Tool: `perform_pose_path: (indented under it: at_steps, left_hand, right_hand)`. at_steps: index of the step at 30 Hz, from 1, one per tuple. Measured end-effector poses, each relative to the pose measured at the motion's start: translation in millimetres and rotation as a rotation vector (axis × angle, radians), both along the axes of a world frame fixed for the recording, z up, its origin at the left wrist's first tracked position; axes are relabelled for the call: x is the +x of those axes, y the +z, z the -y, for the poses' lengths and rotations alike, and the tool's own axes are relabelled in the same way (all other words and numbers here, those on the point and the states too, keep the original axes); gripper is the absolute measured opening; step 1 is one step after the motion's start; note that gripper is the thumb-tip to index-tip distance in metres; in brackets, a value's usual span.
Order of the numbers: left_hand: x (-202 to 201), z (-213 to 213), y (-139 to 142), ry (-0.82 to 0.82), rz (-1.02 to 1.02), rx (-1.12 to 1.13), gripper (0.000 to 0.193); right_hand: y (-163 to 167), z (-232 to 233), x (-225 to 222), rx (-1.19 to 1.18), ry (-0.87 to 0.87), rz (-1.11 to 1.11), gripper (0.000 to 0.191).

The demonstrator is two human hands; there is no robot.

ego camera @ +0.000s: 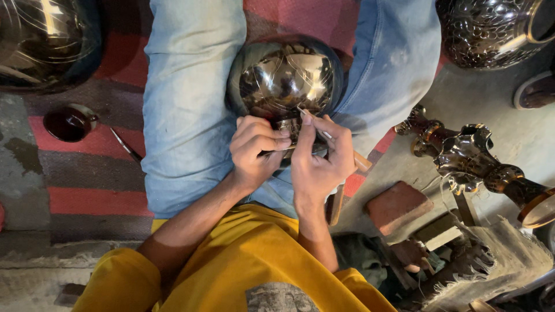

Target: The person sits on a mat and engraves a shiny metal vase resting on their lap. They use a small pointed tool to carve fine lines into the vase's surface, rotating the vase to access different areas. The person switches between tools to refine the engraved patterns.

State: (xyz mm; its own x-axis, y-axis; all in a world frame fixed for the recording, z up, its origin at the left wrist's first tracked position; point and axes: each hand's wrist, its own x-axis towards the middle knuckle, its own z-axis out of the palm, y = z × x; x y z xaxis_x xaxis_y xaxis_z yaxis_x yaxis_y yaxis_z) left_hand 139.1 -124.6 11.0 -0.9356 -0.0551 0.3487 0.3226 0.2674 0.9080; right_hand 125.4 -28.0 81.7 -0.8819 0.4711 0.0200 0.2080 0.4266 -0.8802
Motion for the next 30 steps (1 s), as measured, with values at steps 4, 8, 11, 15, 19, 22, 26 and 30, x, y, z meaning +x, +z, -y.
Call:
perform_pose_path:
  at_steps: [4,8,11,15,19,22,26,30]
  left_hand:
    - [-4.4,0.6,6.8,-0.006,0.005,0.007,0.032]
    - [-14.8,4.3,29.0,-0.050,0.071,-0.063,0.030]
    - [-21.5,7.3,51.2,-0.150,0.073,-0.241,0.026]
    - [-34.4,1.7,65.3,-0.345,-0.013,-0.512,0.024]
    - [-48.6,1.6,55.3,-0.410,-0.087,-0.467,0.015]
    - [-50.5,10.5,45.2,-0.438,-0.087,-0.301,0.014]
    - [-45.0,28.4,35.1,-0.433,-0.064,-0.113,0.021]
    - [-44.1,37.2,24.8,-0.409,-0.077,-0.029,0.026]
  right_hand:
    - [5.2,0.5,-1.4,0.072,0.071,0.006,0.008]
    - [5.9,-2.5,2.6,0.122,0.097,0.021,0.007]
    - [-1.6,-13.5,7.1,-0.125,-0.122,0.203,0.008]
    - [-16.7,-43.3,6.6,-0.234,0.016,-0.165,0.011]
    - [-23.0,-83.1,-6.8,-0.237,0.121,-0.194,0.011]
    - [-15.6,-100.3,-17.0,-0.259,0.225,-0.136,0.012]
    - [-1.9,-99.4,-32.6,-0.030,0.433,-0.035,0.017]
    - [3.2,-84.7,-55.5,-0.077,0.631,0.013,0.016]
